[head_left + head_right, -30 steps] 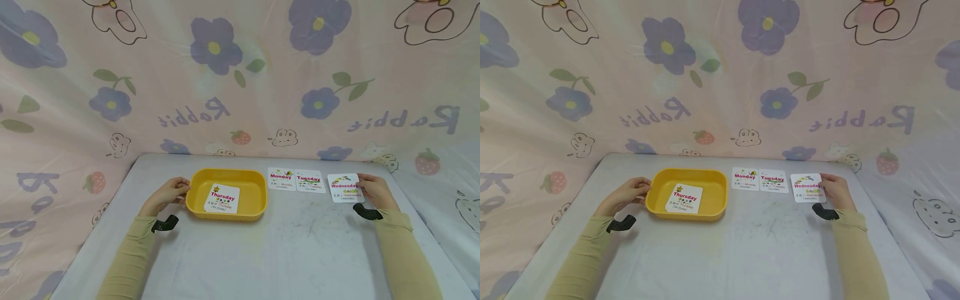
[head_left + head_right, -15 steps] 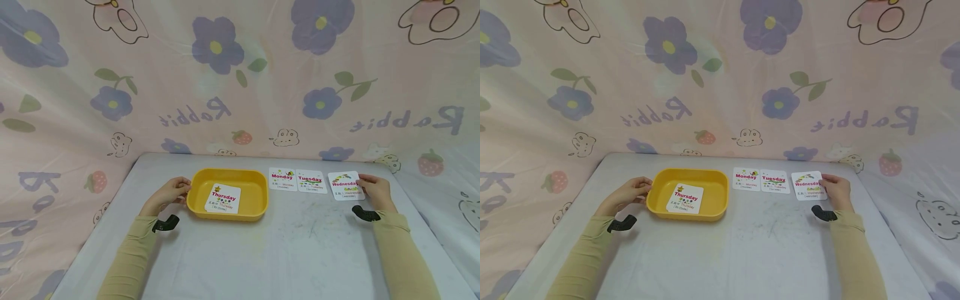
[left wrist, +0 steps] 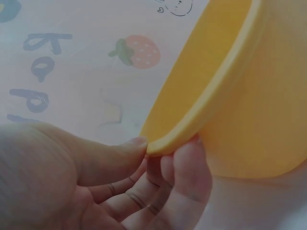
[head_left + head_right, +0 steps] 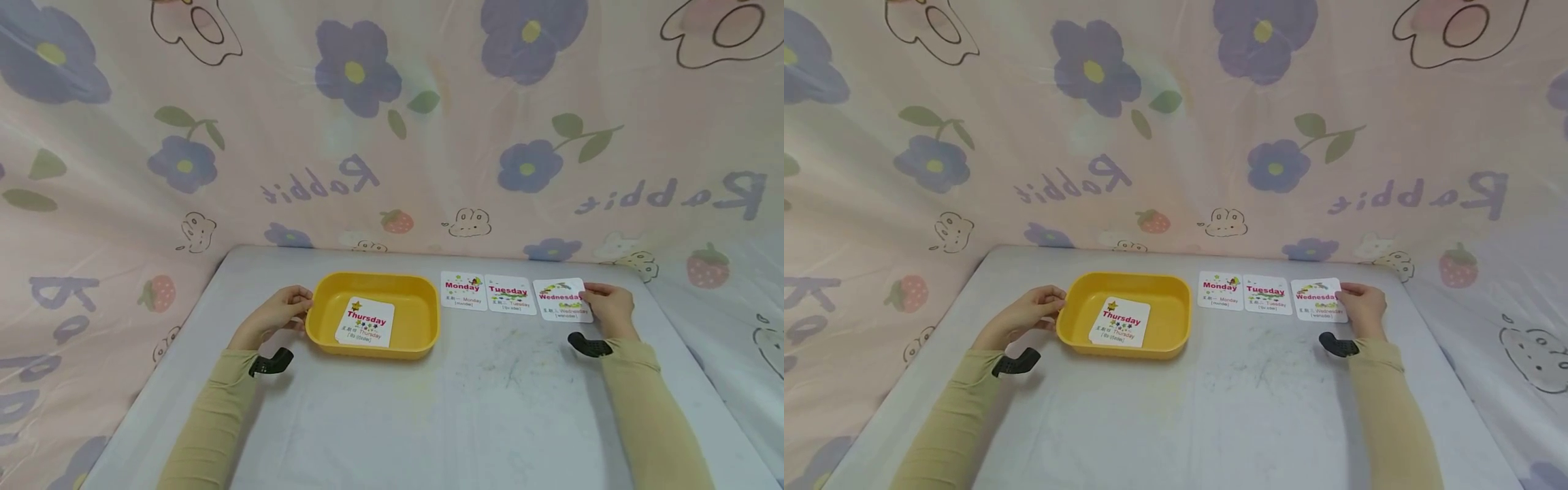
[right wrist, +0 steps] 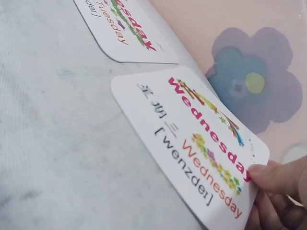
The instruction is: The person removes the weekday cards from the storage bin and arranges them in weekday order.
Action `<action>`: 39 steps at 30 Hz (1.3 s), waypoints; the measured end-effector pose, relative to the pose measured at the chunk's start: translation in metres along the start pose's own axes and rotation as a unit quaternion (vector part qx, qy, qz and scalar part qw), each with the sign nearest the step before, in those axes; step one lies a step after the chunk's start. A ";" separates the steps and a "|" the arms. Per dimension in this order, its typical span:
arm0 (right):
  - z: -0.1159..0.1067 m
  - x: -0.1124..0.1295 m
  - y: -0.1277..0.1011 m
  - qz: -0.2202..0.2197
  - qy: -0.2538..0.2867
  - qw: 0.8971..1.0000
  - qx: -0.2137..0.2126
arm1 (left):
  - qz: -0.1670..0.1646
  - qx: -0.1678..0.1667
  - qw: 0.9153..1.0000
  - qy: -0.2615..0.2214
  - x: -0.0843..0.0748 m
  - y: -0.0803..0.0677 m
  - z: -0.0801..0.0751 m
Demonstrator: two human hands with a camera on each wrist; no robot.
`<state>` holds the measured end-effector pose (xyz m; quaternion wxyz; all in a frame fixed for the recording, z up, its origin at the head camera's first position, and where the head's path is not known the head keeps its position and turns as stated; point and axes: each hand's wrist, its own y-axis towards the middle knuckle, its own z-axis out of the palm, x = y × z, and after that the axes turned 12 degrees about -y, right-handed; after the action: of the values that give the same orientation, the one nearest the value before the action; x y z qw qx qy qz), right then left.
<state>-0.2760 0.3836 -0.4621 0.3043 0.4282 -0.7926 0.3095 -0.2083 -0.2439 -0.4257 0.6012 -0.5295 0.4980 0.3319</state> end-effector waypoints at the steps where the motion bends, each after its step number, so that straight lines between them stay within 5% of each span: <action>1: 0.001 0.001 0.000 0.001 0.002 1.000 -0.002 | 0.000 0.000 1.000 -0.001 0.000 0.000 0.000; 21: 0.007 0.007 0.010 0.034 -0.028 0.999 -0.012 | -0.004 -0.003 1.000 -0.003 0.000 0.000 0.000; 39: -0.004 0.012 0.003 -0.029 -0.144 0.989 0.002 | -0.006 -0.008 1.000 0.008 -0.001 0.001 0.002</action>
<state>-0.2830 0.3818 -0.4511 0.1953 0.4917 -0.8148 0.2371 -0.2088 -0.2419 -0.4250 0.5951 -0.5401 0.4968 0.3277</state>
